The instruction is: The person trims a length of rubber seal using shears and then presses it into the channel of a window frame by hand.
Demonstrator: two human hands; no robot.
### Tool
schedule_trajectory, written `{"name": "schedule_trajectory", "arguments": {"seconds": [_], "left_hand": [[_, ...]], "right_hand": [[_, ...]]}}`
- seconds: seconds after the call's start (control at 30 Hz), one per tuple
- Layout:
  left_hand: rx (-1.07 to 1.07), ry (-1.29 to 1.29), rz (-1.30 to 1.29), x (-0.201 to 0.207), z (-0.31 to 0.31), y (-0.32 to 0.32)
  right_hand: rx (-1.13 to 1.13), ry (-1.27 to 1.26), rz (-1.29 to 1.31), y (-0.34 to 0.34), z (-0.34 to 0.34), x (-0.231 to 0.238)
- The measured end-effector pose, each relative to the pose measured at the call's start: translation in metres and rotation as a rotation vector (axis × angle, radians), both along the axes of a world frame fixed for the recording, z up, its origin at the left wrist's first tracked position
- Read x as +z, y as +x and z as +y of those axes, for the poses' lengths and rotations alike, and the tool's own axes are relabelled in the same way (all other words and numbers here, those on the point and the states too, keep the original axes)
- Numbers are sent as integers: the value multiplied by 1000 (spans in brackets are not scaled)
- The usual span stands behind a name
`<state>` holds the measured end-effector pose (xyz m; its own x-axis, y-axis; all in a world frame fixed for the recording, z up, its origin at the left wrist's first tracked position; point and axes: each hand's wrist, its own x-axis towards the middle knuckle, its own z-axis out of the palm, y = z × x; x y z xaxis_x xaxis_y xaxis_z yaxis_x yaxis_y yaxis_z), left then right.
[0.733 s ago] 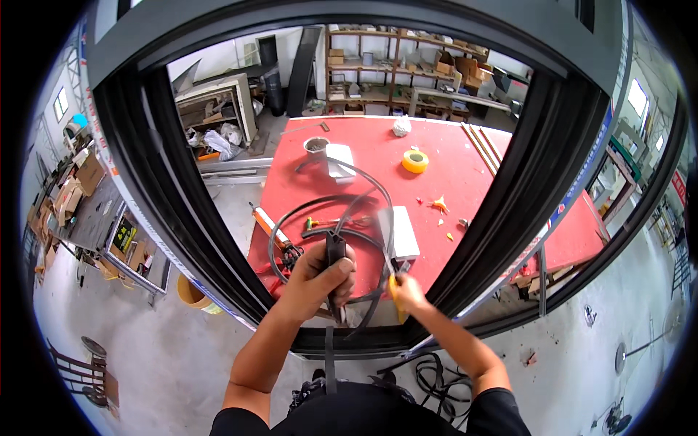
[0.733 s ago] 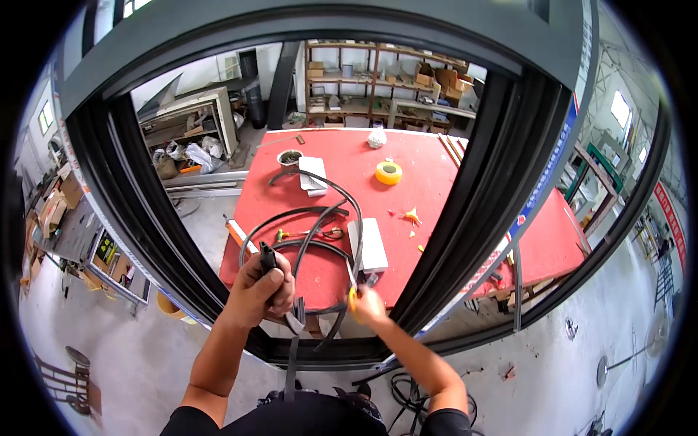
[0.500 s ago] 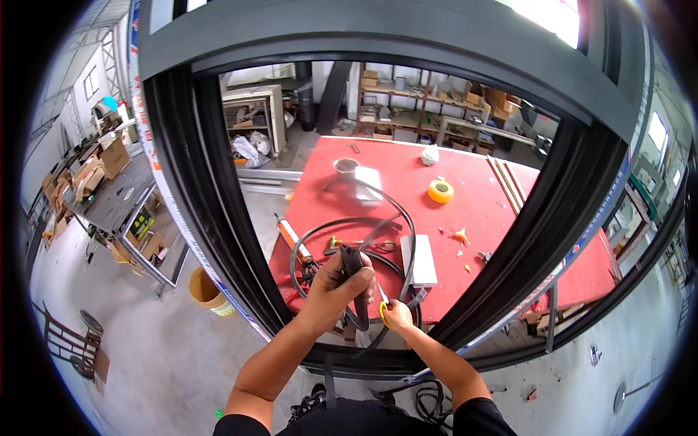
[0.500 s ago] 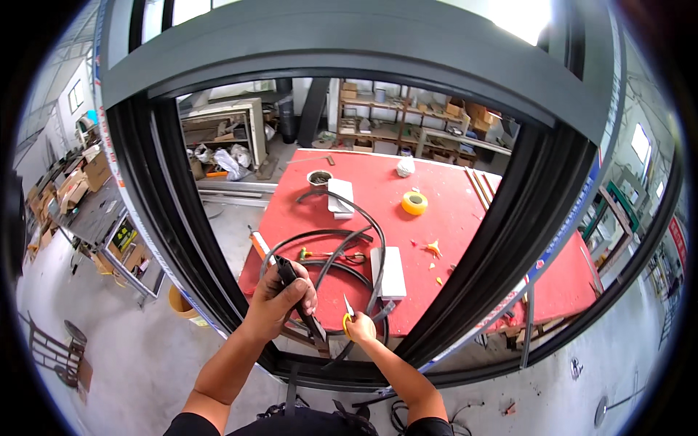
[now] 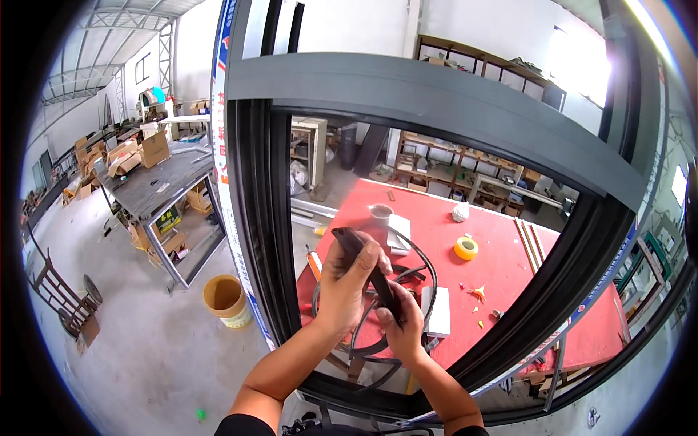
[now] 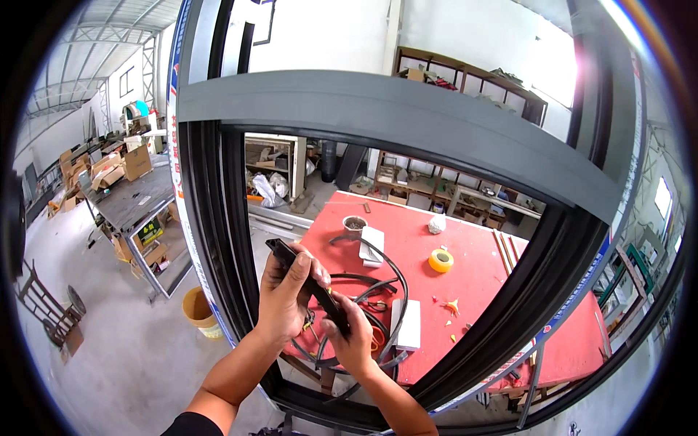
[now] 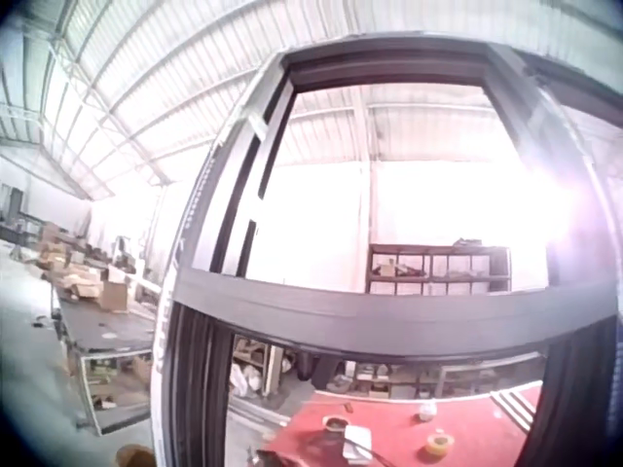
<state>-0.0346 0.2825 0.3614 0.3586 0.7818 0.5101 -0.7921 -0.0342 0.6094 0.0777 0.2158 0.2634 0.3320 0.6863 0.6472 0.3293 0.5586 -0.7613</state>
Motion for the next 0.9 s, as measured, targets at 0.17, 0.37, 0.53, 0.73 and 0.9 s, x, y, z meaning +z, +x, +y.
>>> {"name": "schedule_trajectory", "arguments": {"seconds": [0.17,0.37,0.53,0.73,0.9], "left_hand": [[18,341,185,43,-18,-2],[39,443,299,72,-15,-17],[245,353,280,81,8,-37],[555,653,362,105,-9,-34],[1056,1269,193,164,-36,-1]], "right_hand": [[-126,205,103,-2,13,30],[-233,171,-113,17,9,78],[-355,158,-413,23,0,126],[-223,343,-104,24,21,127],[41,577,726,20,26,143]]}}
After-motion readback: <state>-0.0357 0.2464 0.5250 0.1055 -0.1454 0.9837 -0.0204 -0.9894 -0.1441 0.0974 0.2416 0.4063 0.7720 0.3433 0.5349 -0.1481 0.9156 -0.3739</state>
